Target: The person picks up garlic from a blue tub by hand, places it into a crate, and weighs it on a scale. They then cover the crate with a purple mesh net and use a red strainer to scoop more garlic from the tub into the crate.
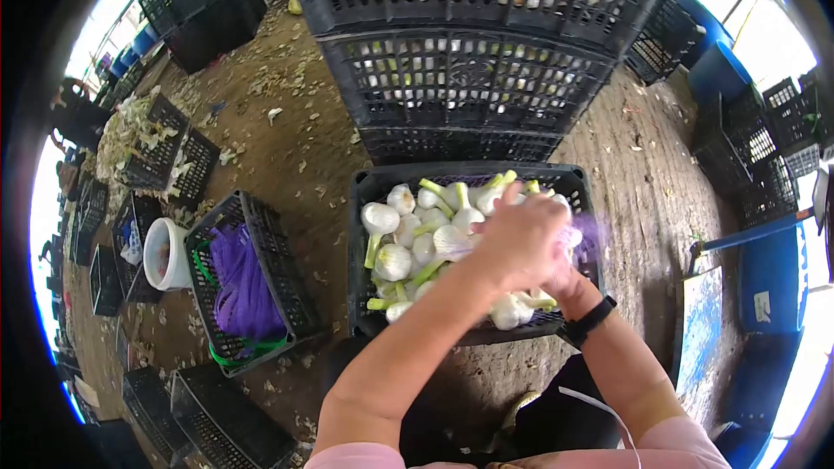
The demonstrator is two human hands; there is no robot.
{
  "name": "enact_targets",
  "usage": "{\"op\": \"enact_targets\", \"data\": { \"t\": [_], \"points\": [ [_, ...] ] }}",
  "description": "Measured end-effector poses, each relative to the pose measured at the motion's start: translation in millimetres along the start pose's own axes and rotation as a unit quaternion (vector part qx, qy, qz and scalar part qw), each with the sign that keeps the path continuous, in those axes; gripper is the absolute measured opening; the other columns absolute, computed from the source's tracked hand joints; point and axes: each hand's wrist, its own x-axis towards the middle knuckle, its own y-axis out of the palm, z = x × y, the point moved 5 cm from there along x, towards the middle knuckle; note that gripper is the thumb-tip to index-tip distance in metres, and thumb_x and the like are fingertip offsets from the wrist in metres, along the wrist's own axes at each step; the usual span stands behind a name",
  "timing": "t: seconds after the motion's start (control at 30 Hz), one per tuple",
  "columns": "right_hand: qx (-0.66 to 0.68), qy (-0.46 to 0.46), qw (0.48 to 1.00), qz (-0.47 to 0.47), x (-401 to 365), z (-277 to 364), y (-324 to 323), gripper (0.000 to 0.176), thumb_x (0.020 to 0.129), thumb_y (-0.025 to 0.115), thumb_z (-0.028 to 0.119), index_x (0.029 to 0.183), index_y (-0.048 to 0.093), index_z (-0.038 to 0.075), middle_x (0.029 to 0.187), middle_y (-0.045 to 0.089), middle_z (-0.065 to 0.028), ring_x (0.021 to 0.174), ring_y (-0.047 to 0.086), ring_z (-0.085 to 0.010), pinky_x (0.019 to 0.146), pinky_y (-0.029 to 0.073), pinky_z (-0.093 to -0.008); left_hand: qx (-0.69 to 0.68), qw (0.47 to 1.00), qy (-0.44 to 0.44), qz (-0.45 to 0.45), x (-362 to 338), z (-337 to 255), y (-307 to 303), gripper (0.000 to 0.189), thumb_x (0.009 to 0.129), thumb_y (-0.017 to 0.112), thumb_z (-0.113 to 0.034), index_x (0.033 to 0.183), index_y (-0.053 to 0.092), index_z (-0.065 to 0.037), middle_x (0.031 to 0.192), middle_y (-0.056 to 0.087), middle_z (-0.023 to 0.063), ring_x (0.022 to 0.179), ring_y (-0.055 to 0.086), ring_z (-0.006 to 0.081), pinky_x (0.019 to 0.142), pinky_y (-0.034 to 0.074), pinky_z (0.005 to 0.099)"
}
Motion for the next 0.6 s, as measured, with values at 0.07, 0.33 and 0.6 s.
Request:
{"op": "enact_targets", "data": {
  "t": [0.07,0.33,0.6],
  "points": [
    [0.030,-0.007,0.999,0.022,-2.1,5.3,0.8,0.043,0.096,0.038,0.030,0.125,0.045,0.000,0.127,0.048,-0.0111,0.118,0.045,-0.0209,0.103,0.031,-0.0350,-0.063,0.994,-0.074,0.050,-4.8,14.1,-26.0,0.038,0.070,0.067,-0.015,0.103,0.054,-0.002,0.104,0.060,0.0115,0.098,0.059,0.0260,0.094,0.040,0.0424],
    [0.104,0.044,0.992,-0.061,-5.8,8.4,3.1,0.033,0.095,0.042,0.028,0.091,0.060,0.001,0.102,0.061,-0.0117,0.101,0.055,-0.0216,0.091,0.039,-0.0346,-0.550,0.826,0.120,0.024,-46.8,-99.1,-104.1,0.042,0.076,0.068,-0.027,0.105,0.059,0.002,0.102,0.062,0.0128,0.091,0.060,0.0233,0.079,0.045,0.0349],
    [0.037,0.020,0.995,-0.087,-9.4,13.6,6.1,0.033,0.095,0.043,0.025,0.077,0.057,0.002,0.086,0.062,-0.0089,0.094,0.058,-0.0208,0.086,0.041,-0.0343,-0.679,0.610,0.243,0.326,-66.2,-123.8,-97.9,0.035,0.082,0.066,-0.026,0.100,0.061,0.004,0.096,0.064,0.0160,0.090,0.062,0.0286,0.075,0.049,0.0387]
  ]
}}
